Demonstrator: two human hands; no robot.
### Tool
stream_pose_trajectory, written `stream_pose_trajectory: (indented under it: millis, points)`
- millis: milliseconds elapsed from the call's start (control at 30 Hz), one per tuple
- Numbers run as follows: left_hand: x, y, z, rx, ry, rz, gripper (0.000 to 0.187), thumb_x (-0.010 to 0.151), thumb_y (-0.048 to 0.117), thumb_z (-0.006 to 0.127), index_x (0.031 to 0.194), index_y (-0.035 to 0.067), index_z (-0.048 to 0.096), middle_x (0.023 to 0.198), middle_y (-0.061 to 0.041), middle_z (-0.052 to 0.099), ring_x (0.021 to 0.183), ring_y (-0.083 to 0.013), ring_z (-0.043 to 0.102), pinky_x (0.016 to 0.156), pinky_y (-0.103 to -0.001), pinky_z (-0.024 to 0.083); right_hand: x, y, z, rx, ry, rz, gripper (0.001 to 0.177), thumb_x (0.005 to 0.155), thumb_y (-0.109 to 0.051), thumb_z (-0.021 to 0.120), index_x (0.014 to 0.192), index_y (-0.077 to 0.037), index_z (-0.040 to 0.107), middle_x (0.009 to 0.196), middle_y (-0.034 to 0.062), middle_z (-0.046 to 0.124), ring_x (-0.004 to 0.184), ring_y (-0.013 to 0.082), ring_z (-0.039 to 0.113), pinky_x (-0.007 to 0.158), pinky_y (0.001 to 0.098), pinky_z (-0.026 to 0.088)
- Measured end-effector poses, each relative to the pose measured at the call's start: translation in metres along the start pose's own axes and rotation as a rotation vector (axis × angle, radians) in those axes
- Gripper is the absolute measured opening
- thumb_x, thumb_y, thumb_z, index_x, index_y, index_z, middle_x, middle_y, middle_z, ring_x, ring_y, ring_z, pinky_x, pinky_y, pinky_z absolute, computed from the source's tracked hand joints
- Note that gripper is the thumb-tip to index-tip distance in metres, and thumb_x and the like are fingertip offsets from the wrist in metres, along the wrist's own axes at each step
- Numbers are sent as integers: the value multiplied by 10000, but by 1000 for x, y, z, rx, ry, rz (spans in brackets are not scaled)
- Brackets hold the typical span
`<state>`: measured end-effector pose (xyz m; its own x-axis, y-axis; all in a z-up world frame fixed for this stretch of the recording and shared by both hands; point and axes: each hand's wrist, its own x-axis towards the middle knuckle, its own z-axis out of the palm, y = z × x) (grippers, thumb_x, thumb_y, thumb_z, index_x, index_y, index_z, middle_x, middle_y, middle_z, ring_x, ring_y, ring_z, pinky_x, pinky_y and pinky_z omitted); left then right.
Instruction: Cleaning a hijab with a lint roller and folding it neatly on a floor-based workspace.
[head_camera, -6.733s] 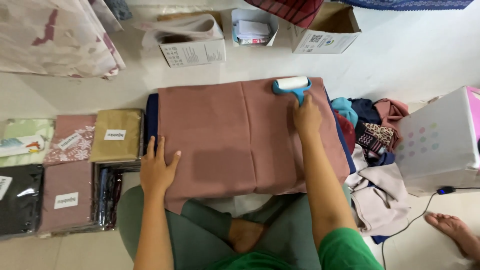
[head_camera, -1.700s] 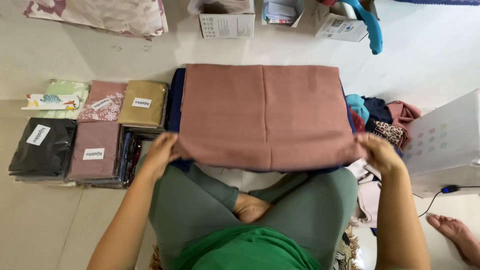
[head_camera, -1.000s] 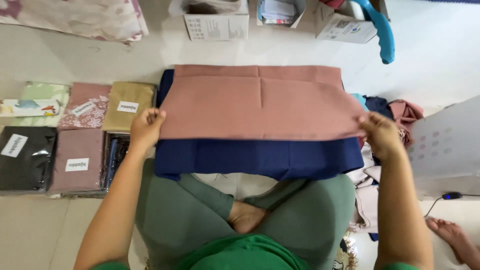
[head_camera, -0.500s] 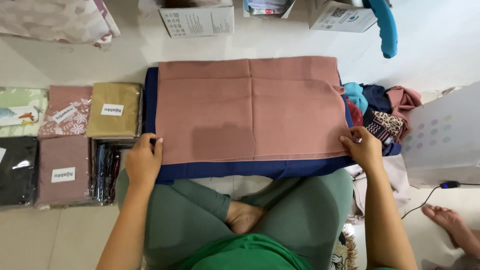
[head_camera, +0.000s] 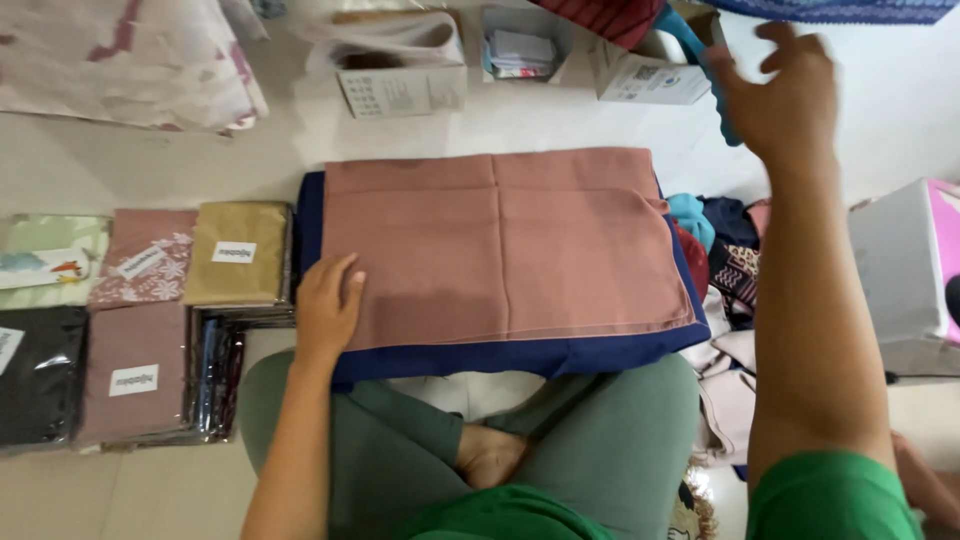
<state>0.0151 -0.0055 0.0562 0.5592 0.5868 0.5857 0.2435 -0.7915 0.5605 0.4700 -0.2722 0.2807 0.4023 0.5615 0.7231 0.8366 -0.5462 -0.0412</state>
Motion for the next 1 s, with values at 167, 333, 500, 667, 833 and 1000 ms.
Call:
stream_pose_trajectory:
  millis: [167,333,500,667,833,1000]
  points:
    - [-16,-27,19,189,-57,-48,381,993,263,614,1308,52,658,1351,-99,658,1337,-328,551,1108,-489,388,11,17,53,71,-173,54,284,1074,-196,769,1165,72,745,867,247,739,642,418,683,577,488,546]
    - [-20,-36,21,203,-66,-116,376,1020,289,565,1310,82,686,1350,-67,674,1344,-288,553,1140,-456,374,-39,-16,18,291,189,-105,282,1135,140,619,1412,129,675,857,171,666,640,195,518,500,320,367]
    - [-15,-21,14,199,9,-92,354,1053,272,544,1282,56,706,1330,-59,699,1339,-265,575,1131,-442,399,-181,4,90,306,51,-102,173,916,185,745,1057,97,696,932,167,645,767,260,535,664,368,443]
    - [-23,-39,16,148,-82,-98,499,1153,404,285,1440,188,632,1429,-56,637,1394,-295,519,1172,-522,353,-180,-184,51,581,-350,-536,312,888,-68,719,1194,-9,733,1014,249,734,940,445,714,735,499,586]
    - [-23,-42,13,97,-141,-114,533,1151,370,200,1477,231,599,1460,-47,617,1433,-311,473,1190,-538,316,-184,-259,98,604,-329,-669,260,1014,-293,646,1217,-167,747,983,95,716,884,303,738,717,377,596]
    - [-22,-47,14,183,-261,-136,526,1143,374,213,1505,218,562,1530,-36,557,1481,-306,411,1207,-534,288,-178,-261,107,652,-501,-567,296,998,-294,638,1274,-243,731,1074,86,725,1026,311,723,864,394,575]
